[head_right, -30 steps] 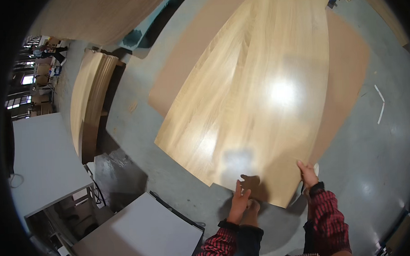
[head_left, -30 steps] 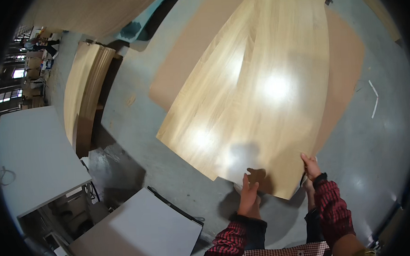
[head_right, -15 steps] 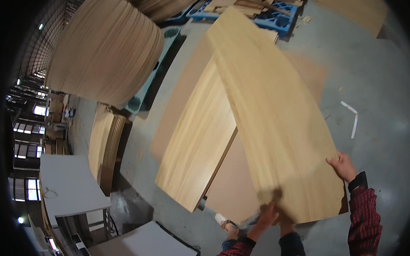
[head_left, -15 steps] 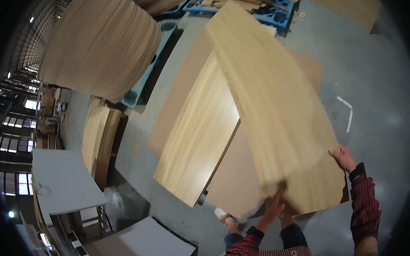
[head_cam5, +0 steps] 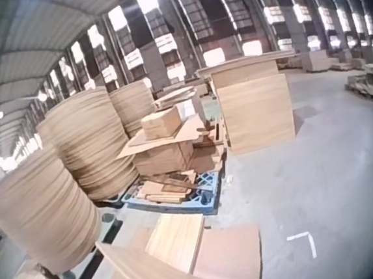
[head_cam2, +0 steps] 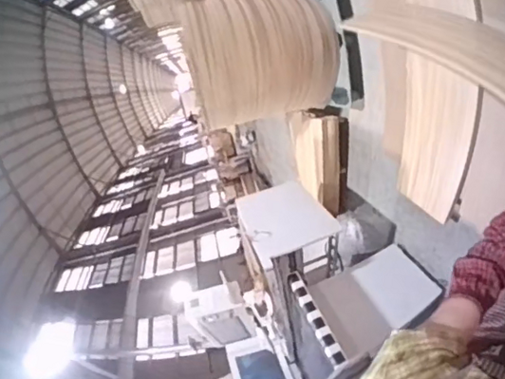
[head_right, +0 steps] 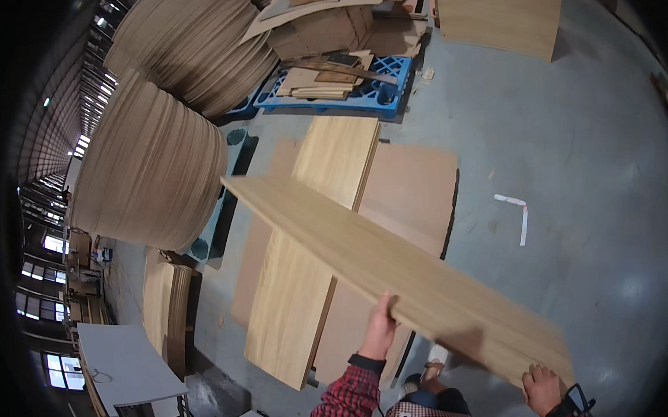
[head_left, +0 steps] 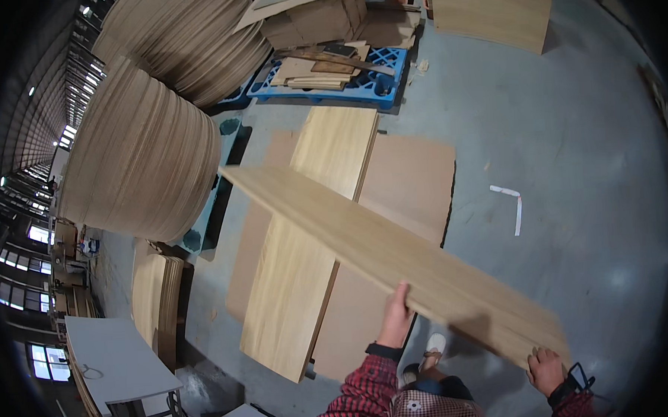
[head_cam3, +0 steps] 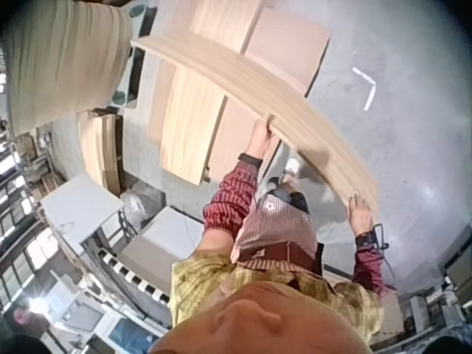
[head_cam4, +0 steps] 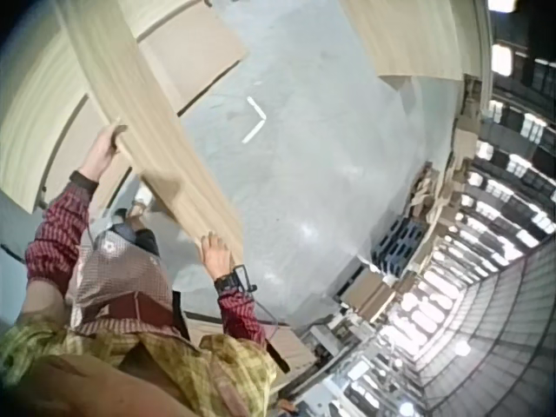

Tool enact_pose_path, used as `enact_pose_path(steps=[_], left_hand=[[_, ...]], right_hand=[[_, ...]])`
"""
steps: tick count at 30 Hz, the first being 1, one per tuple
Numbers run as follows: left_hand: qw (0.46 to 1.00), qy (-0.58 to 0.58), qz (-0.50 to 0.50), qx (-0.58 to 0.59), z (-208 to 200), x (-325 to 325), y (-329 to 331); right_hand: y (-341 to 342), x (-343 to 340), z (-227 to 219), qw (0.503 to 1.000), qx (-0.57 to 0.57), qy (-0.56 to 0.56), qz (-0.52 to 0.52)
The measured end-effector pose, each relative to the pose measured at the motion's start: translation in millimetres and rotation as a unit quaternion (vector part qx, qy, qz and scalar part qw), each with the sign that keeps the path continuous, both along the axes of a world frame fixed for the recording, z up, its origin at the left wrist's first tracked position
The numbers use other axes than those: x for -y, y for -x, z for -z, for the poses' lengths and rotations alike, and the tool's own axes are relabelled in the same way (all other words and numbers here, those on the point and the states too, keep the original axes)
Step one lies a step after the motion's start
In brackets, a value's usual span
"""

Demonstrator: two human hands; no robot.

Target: Move large wood panels from a stack to a processing machine and then to another stack.

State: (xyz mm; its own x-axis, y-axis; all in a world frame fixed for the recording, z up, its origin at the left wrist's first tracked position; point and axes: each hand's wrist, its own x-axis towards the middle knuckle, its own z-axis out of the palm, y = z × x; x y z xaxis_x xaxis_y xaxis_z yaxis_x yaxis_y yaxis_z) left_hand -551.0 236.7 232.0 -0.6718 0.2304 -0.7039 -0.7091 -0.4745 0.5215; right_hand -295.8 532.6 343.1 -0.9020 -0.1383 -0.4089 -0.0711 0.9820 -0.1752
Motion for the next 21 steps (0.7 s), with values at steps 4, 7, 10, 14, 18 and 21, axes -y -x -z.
enact_pose_path(steps=[4, 7, 10, 14, 18, 21], left_hand=[[0.996, 0.038, -0.075, 0.007, 37.2, 38.2, 31.6], [0.996, 0.05, -0.065, 0.022, 45.4, 38.9, 32.7], [0.995, 0.049, -0.08, 0.041, 53.4, 32.0, 19.4], [0.99, 0.027, -0.08, 0.109, 43.5, 18.5, 15.5], [0.992, 0.121, -0.037, -0.014, 67.5, 13.9, -11.9], [0.989, 0.047, -0.119, 0.069, 109.5, 9.2, -0.8]], right_hand=[[-26.5, -25.9, -17.6, 0.998, -0.035, -0.029, 0.039], [-41.5, -51.9, 0.6, 0.996, -0.003, -0.033, 0.084], [-34.1, -74.4, 16.6, 0.996, 0.048, -0.066, 0.037], [12.2, -102.9, 15.0, 0.991, -0.131, -0.037, -0.005], [86.1, -148.0, 3.3, 0.991, 0.117, -0.06, -0.014], [134.9, -202.7, 29.6, 0.984, 0.057, -0.166, -0.029]])
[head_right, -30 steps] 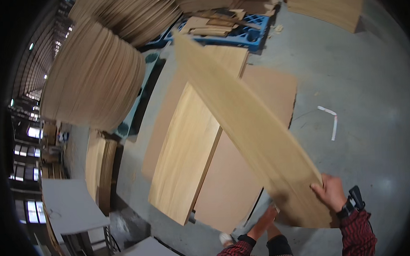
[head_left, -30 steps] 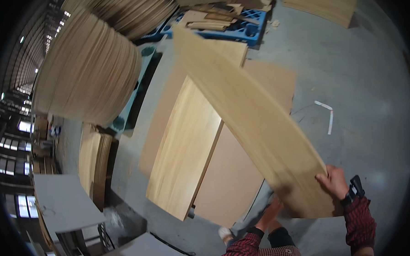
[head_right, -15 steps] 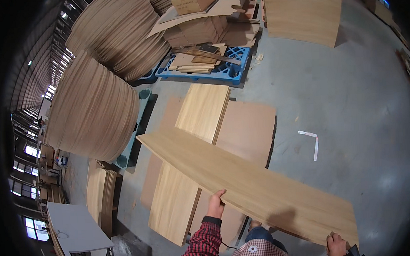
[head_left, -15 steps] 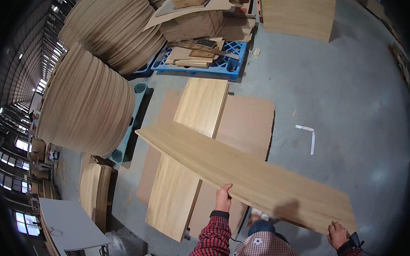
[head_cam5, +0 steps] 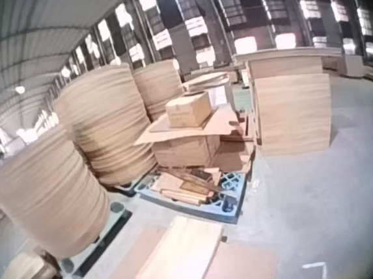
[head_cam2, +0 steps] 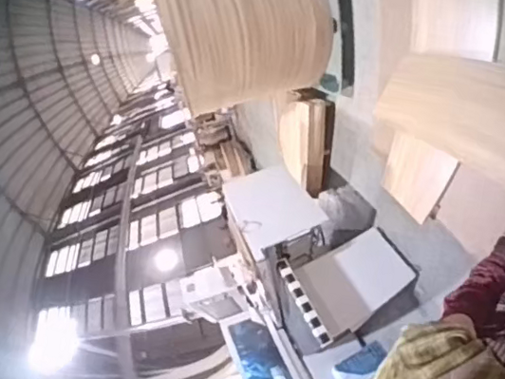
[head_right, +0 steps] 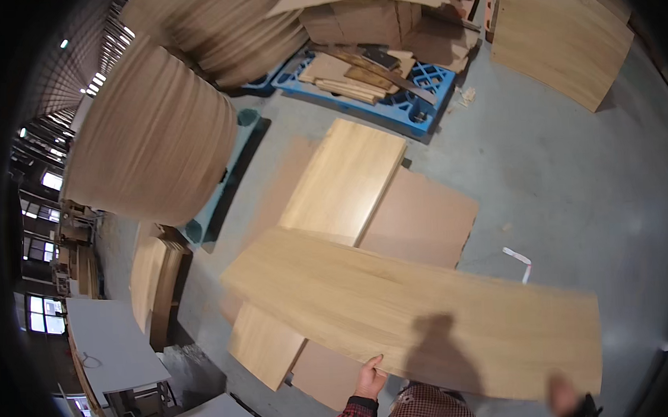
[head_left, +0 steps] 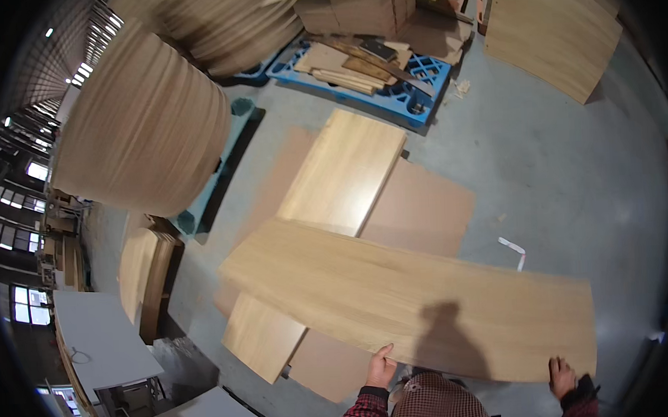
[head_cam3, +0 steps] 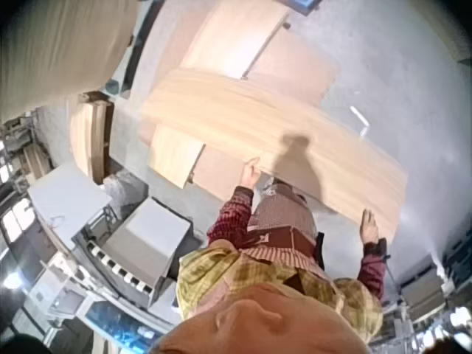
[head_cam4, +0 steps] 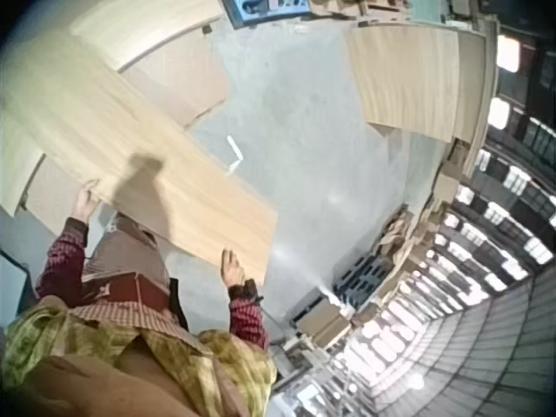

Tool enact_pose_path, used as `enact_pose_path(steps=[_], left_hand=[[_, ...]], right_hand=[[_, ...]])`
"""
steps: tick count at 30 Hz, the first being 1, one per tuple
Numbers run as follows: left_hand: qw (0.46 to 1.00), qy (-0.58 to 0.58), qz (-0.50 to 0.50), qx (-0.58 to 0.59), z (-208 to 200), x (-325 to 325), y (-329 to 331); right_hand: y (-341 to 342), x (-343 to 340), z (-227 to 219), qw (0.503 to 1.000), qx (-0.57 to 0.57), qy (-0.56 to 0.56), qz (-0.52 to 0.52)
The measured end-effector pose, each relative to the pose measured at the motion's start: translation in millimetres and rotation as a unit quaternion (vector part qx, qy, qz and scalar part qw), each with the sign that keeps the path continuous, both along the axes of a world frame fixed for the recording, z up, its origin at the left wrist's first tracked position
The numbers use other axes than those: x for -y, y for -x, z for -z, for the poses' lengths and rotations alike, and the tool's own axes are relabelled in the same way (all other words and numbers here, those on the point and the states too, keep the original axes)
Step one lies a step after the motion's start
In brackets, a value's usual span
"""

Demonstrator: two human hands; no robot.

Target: Move large wood panels from a stack to a processing machine and then to another stack.

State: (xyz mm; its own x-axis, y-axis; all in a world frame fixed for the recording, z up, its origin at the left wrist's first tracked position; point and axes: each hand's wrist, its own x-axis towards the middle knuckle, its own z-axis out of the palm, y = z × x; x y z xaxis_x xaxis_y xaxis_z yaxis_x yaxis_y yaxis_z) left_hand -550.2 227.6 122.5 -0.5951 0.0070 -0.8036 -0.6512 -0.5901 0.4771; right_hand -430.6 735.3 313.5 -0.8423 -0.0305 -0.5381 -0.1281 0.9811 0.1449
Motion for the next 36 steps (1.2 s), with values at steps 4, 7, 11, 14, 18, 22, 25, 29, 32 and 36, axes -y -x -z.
enact_pose_path(steps=[4, 7, 11, 14, 18, 22, 25, 29, 32, 36], left_hand=[[0.957, -0.155, -0.228, 0.089, -25.8, -26.3, 25.8], [0.936, -0.133, -0.31, 0.101, -7.8, -33.8, 35.3], [0.918, -0.131, -0.364, 0.081, 52.7, -10.1, 25.3], [0.898, -0.061, -0.436, 0.017, 90.6, 6.7, 41.2], [0.872, -0.03, -0.487, 0.047, 125.4, 30.1, 66.7], [0.86, 0.013, -0.509, 0.035, 137.4, 34.1, 113.9], [0.9, 0.033, -0.415, 0.127, 145.9, 32.9, 131.8], [0.872, 0.021, -0.476, 0.113, 133.5, -0.3, 166.5], [0.88, -0.02, -0.472, 0.047, 116.7, -33.3, 170.2], [0.9, -0.074, -0.427, 0.039, 82.9, -95.5, 135.6]], right_hand=[[142.3, -23.6, 8.9, 0.998, -0.027, -0.011, -0.053], [251.0, -24.7, 43.3, 0.993, -0.043, 0.011, -0.109], [390.1, 25.1, 110.8, 0.967, -0.079, 0.045, -0.239], [476.5, 71.8, 180.0, 0.935, -0.118, 0.057, -0.33], [570.7, 140.5, 252.7, 0.887, -0.172, 0.129, -0.408], [635.6, 185.8, 285.0, 0.866, -0.195, 0.115, -0.446], [664.1, 204.7, 298.8, 0.853, -0.216, 0.102, -0.464], [685.4, 233.3, 297.7, 0.865, -0.203, 0.111, -0.446], [687.2, 270.7, 256.8, 0.884, -0.202, 0.188, -0.379], [639.5, 290.4, 222.0, 0.905, 0.026, 0.286, -0.314]])
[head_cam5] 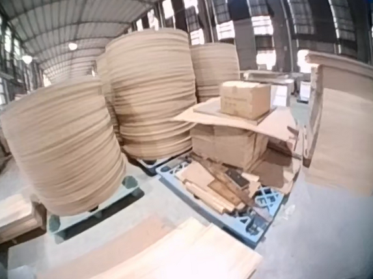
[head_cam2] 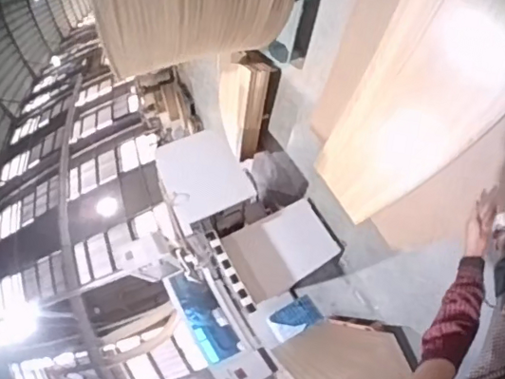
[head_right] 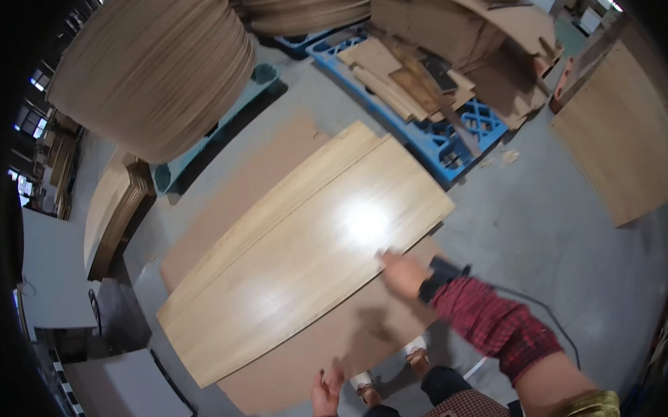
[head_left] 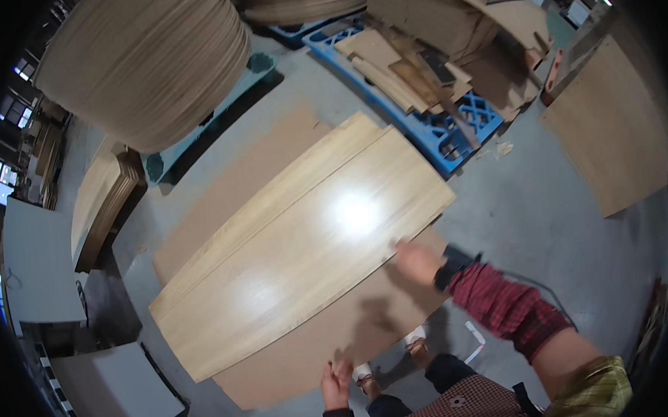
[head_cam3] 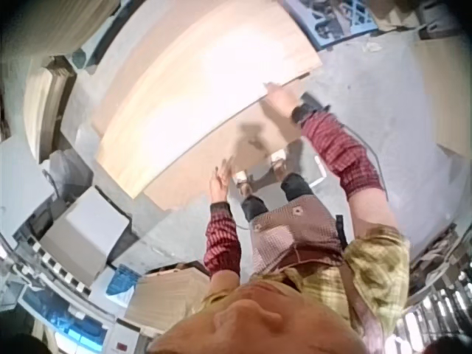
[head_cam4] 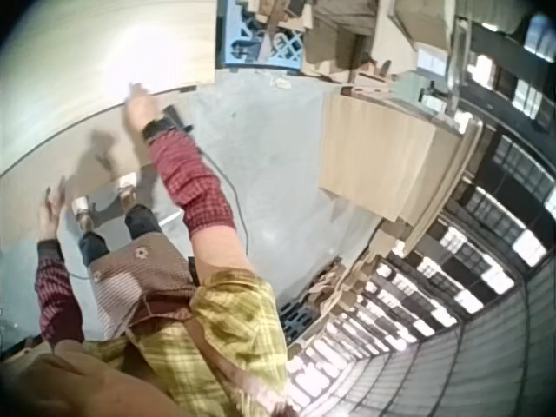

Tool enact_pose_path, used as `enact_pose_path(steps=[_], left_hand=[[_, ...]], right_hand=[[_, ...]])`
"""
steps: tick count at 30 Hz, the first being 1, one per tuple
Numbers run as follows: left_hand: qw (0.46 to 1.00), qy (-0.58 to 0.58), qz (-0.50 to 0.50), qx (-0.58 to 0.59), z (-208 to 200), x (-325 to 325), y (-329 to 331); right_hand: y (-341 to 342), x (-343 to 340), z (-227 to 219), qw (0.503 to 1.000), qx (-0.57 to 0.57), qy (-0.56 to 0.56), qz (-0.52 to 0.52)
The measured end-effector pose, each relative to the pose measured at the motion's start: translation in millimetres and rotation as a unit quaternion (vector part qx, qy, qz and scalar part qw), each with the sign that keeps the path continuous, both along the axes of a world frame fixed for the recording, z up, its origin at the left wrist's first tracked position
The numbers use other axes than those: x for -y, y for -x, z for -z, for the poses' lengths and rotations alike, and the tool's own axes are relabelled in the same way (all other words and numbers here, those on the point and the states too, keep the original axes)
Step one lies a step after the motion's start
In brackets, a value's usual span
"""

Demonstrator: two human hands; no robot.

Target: Move large wood panels from a stack to a processing machine and then to another stack.

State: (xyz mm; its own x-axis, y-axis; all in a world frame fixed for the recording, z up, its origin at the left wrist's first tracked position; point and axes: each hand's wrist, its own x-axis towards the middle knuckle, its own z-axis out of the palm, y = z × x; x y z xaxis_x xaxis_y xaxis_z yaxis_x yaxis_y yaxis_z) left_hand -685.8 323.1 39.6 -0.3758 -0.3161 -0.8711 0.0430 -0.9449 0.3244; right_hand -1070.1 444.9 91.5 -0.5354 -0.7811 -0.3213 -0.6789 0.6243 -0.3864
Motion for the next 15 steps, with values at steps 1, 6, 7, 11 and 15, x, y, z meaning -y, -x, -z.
enact_pose_path(steps=[1, 6, 7, 11, 15], left_hand=[[0.999, -0.021, 0.029, 0.011, -2.7, -23.1, -12.7], [0.848, 0.253, 0.442, 0.145, -151.3, -97.5, -85.7], [0.919, 0.12, 0.324, 0.189, -184.6, -115.4, -105.3], [0.926, 0.064, 0.357, 0.109, -185.8, -142.7, -171.8], [0.932, 0.08, 0.346, 0.07, -220.1, -147.7, -184.8]], right_hand=[[-22.6, -22.7, 35.5, 0.983, -0.058, 0.173, 0.014], [-209.9, -48.0, 38.4, 0.933, 0.282, 0.165, -0.154], [-246.3, -44.7, -6.9, 0.922, 0.268, 0.152, -0.234], [-343.8, -105.2, -103.9, 0.916, 0.299, 0.119, -0.241], [-376.8, -182.3, -76.4, 0.932, 0.253, 0.065, -0.251]])
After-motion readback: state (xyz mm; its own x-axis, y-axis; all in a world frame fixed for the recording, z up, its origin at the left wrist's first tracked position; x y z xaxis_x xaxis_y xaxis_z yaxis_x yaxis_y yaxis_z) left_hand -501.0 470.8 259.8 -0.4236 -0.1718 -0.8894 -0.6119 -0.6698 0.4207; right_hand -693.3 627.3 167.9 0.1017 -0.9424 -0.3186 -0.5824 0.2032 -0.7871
